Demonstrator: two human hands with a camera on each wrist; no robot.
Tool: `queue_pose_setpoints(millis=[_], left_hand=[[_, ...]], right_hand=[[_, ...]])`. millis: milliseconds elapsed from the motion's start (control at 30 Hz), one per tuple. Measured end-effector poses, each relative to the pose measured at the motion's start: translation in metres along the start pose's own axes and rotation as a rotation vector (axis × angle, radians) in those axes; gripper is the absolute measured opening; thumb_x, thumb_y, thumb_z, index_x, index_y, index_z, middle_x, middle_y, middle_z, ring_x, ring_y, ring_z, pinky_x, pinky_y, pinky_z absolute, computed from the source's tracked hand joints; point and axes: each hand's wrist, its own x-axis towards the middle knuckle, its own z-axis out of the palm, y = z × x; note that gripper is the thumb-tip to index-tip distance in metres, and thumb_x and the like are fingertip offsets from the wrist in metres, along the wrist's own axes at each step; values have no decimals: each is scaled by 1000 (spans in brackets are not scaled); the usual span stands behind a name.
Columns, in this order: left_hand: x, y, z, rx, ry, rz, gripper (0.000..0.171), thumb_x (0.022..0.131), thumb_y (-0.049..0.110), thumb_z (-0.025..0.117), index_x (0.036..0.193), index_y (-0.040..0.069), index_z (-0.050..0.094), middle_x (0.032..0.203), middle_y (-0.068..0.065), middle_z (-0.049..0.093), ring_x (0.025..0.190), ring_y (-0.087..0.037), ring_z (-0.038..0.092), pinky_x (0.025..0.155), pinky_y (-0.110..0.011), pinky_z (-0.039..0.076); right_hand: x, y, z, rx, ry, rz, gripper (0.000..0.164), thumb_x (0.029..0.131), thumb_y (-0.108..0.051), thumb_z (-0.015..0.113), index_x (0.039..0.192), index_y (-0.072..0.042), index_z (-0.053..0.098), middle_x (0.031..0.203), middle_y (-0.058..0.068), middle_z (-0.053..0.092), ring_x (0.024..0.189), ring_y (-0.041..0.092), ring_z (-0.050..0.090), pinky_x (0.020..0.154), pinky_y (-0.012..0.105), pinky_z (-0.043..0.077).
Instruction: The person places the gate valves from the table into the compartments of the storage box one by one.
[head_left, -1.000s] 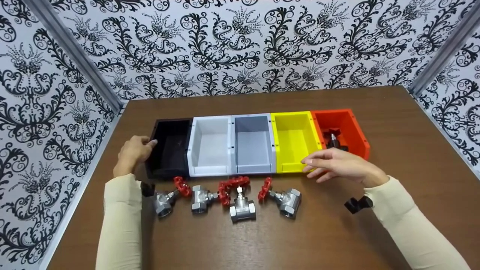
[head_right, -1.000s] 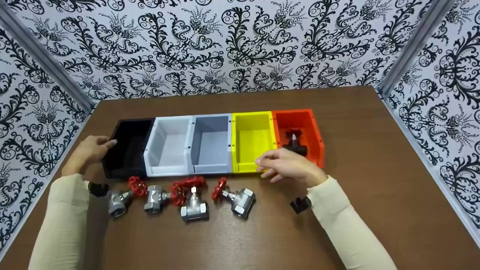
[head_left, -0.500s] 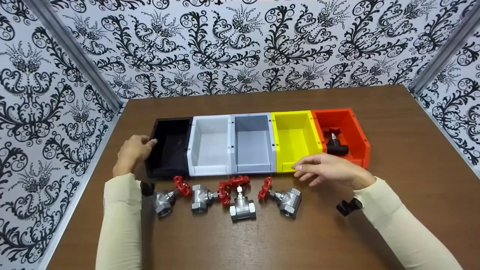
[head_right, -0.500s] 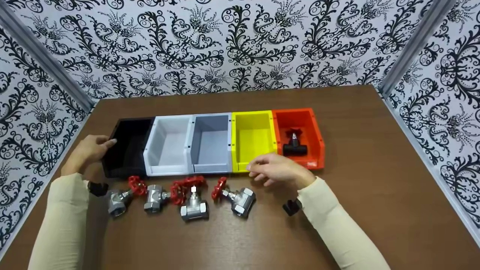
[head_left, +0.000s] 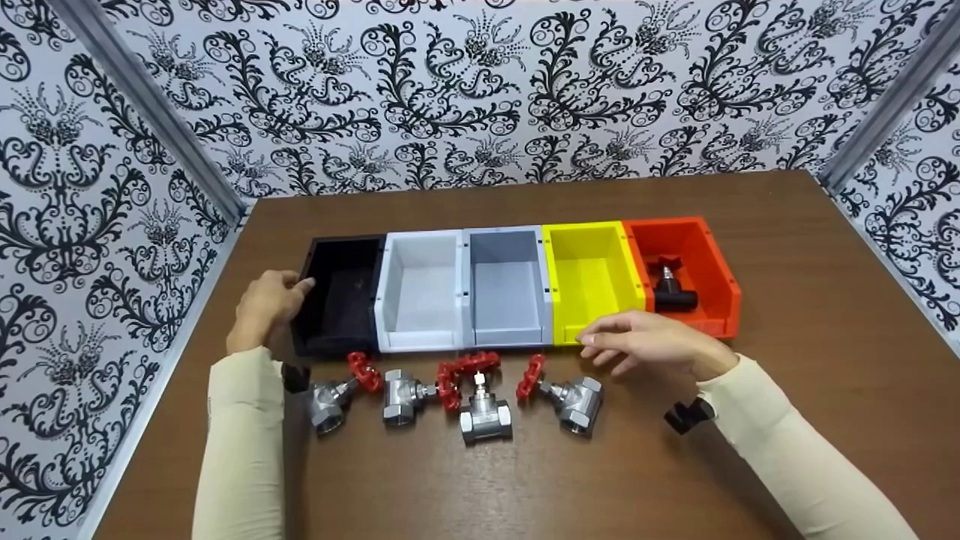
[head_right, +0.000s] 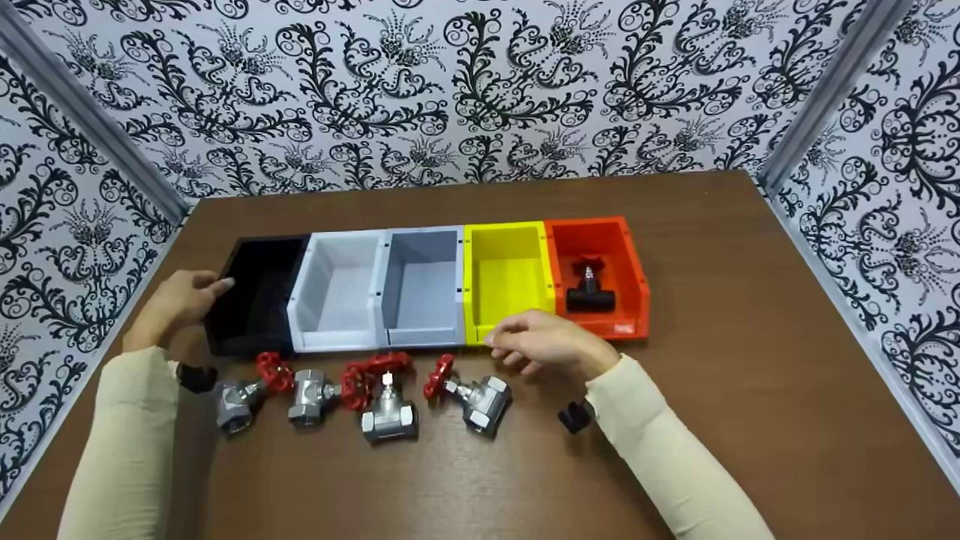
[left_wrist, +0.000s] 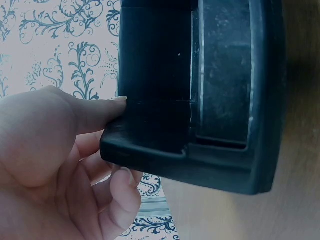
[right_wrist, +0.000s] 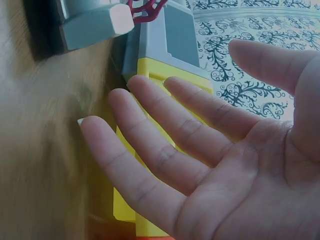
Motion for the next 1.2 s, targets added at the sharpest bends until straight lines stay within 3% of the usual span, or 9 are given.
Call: queue_pose_setpoints(millis=[133,433,733,900,1133,1200], left_hand=[[-1,0,1,12,17,9,40,103,43,46,98,5,58,114,-26,57,105,-46,53,85,-60,41],[1,0,1,8,12,-4,44,103,44,45,120,6,61,131,-30,54,121,-53,49,94,-65,39],[1,0,0,7,-3,-16,49,103,43,44,132,7,57,138,-31,49,125,-54,45,98,-66,37],[1,-1,1,0,-15,-25,52,103,45,43,137,6,54,142,-31,47,128,-54,43,100,-66,36],[0,0,1,5,4,-16,41,103,44,45,110,7,60,128,-28,54,119,-52,48,93,-65,38],[0,0,1,7,10,-12,40,103,45,45,109,8,60,128,-28,54,119,-52,49,93,-65,38]], right_hand=[[4,0,4,-26,-23,-36,49,100,-34,59,134,2,57,124,20,65,110,32,63,94,42,54],[16,-1,15,-91,-38,-80,45,99,-34,60,129,-1,62,119,16,68,107,30,64,95,45,52],[24,-4,24,-137,-51,-109,36,99,-33,61,122,-5,68,111,13,69,102,28,63,92,43,54],[28,-3,30,-162,-49,-86,36,97,-38,62,116,-9,71,106,10,70,97,25,62,87,38,52],[31,-6,34,-167,-60,-28,33,97,-38,62,113,-11,73,105,5,71,95,20,62,82,32,48],[32,-6,35,-155,-70,-16,33,98,-36,61,114,-10,73,105,5,72,96,20,65,83,32,49]])
